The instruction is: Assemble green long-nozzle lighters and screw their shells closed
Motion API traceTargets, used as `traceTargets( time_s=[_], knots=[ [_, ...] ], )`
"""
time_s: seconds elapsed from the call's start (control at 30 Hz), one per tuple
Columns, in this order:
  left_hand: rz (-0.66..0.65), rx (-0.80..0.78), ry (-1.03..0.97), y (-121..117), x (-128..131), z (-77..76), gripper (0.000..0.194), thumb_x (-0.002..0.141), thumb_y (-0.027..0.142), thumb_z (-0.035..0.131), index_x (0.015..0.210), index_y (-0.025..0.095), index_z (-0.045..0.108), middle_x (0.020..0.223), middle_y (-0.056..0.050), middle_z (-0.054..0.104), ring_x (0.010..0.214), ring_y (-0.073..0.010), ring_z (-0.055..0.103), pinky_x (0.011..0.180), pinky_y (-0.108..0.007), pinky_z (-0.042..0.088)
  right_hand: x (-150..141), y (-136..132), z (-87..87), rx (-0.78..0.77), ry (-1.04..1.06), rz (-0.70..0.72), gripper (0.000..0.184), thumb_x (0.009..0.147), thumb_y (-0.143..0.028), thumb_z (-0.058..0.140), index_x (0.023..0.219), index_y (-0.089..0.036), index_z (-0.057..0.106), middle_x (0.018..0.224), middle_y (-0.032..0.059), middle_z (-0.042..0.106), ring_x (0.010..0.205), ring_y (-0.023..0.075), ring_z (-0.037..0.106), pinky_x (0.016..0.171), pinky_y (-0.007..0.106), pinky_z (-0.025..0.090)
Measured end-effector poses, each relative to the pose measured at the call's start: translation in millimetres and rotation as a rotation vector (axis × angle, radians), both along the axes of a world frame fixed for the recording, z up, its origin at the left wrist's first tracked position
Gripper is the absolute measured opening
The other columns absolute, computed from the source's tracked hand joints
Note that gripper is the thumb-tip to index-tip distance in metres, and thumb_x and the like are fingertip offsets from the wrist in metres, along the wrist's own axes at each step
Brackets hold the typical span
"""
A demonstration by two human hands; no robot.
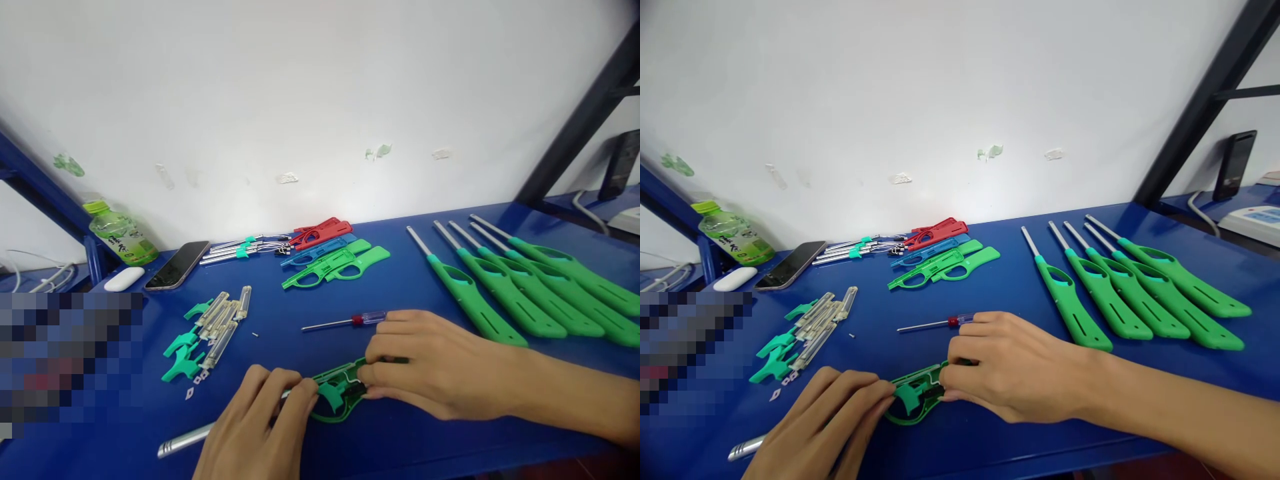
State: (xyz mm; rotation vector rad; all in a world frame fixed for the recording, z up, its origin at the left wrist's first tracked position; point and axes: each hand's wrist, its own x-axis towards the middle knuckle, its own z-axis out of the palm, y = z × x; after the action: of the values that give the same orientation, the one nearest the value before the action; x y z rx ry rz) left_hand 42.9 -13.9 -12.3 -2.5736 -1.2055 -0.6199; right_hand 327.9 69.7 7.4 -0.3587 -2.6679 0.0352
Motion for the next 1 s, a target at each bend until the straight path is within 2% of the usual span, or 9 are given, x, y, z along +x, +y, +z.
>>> traceTargets(
  time_s=[0.1, 0.43, 1.0],
  knots=[
    [0.015, -0.008, 0.011, 0, -4, 0.1, 0.034, 0.101, 0.004, 0.049, 0.125, 0.022, 0.065, 0.107, -0.005, 0.073, 0.086, -0.0206, 0.064, 0.073, -0.033, 0.062, -1, 1, -0.3, 0.004, -0.002, 0.001, 0.027, 0.113, -0.032, 0.050, 0.102, -0.020, 0.072, 0.085, -0.0018, 0.067, 0.068, 0.0148, 0.047, 0.068, 0.032, 0.034],
    [0.022, -0.036, -0.052, 0, 6, -7.9, 0.026, 0.103, 0.006, 0.053, 0.121, 0.020, 0.064, 0.104, -0.006, 0.070, 0.083, -0.0193, 0.062, 0.071, -0.031, 0.063, -1, -1, -0.7, 0.030, 0.013, 0.011, 0.027, 0.114, -0.032, 0.050, 0.104, -0.020, 0.072, 0.083, -0.0017, 0.068, 0.065, 0.0141, 0.048, 0.067, 0.031, 0.035],
    [0.013, -0.006, -0.101, 2, 12, -14.6, 0.029, 0.098, 0.000, 0.053, 0.118, 0.019, 0.064, 0.103, -0.007, 0.070, 0.084, -0.0196, 0.060, 0.069, -0.032, 0.063, -1, 2, -10.2, 0.045, 0.074, 0.055, 0.024, 0.112, -0.026, 0.054, 0.096, -0.021, 0.072, 0.083, -0.0040, 0.069, 0.069, 0.0114, 0.053, 0.067, 0.031, 0.036]
  ],
)
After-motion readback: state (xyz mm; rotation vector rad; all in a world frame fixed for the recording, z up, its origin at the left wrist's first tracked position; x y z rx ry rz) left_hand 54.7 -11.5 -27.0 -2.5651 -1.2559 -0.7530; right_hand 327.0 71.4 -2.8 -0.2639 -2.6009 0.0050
